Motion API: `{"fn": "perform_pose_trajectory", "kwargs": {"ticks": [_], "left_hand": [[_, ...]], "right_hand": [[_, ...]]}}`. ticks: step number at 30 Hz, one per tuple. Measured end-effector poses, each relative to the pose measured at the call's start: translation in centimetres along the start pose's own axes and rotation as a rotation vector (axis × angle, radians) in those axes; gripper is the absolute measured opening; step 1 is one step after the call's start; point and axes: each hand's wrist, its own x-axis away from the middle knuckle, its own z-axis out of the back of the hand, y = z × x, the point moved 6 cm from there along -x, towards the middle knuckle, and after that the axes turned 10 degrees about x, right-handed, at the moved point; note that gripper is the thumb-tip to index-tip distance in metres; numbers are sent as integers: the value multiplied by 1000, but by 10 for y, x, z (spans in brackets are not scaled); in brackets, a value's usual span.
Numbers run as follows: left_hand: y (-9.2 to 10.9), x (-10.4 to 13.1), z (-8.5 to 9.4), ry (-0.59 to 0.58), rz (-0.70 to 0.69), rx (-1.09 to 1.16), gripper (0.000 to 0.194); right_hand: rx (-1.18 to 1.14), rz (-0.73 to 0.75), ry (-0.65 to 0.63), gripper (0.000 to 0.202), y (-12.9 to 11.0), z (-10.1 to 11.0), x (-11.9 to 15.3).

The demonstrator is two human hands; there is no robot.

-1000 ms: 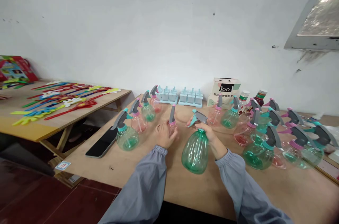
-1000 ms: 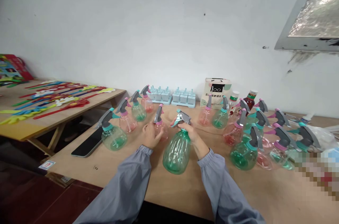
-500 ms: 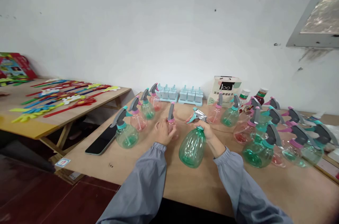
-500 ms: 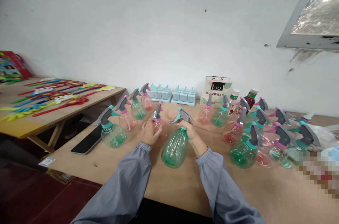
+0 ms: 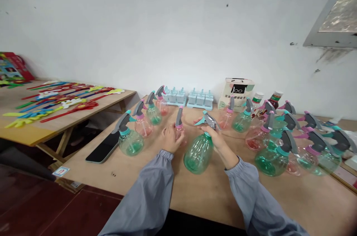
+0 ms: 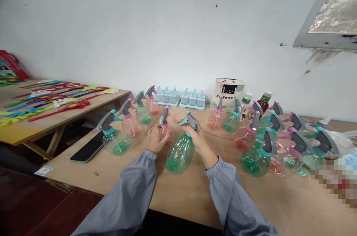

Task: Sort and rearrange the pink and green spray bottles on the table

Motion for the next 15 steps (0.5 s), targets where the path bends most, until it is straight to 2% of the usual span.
{"fn": "perform_pose_trajectory", "kwargs": {"ticks": [2, 7, 9, 12, 15], "left_hand": [[0, 0, 0, -6, 7, 0, 38], [1, -1, 1, -7, 0, -1, 38], [1, -1, 1, -10, -2, -2, 38], [1, -1, 1, -12, 15, 1, 37], [1, -1, 1, -10, 21, 10, 37]], "right_hand": [[30, 10, 71, 13, -1, 5, 1], [80, 62, 123, 15, -5, 11, 3], [132, 99, 163, 18, -6, 19, 4], [261, 151, 269, 23, -4, 47, 7], [449, 206, 408, 30, -1, 87, 13]]}}
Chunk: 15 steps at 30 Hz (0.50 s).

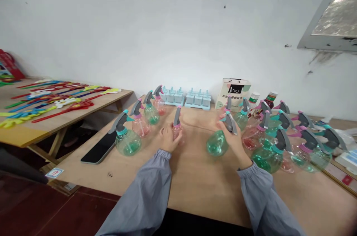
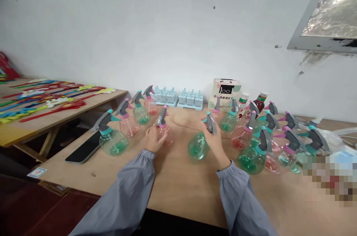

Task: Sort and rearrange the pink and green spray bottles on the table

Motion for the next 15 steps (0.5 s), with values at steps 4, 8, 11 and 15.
{"fn": "perform_pose_trajectory", "kwargs": {"ticks": [4, 8, 11, 15], "left_hand": [[1, 0, -1, 1, -11, -1, 36], [-1, 0, -1, 3, -5, 0, 35], [-1, 0, -1, 2, -3, 7, 35], [-1, 0, -1, 3, 8, 13, 36]], "right_hand": [[197, 8, 134, 43, 26, 36, -11], [299, -26, 206, 52, 42, 48, -23], [349, -34, 234, 61, 52, 47, -35], [391, 17, 280, 79, 65, 49, -50]]}}
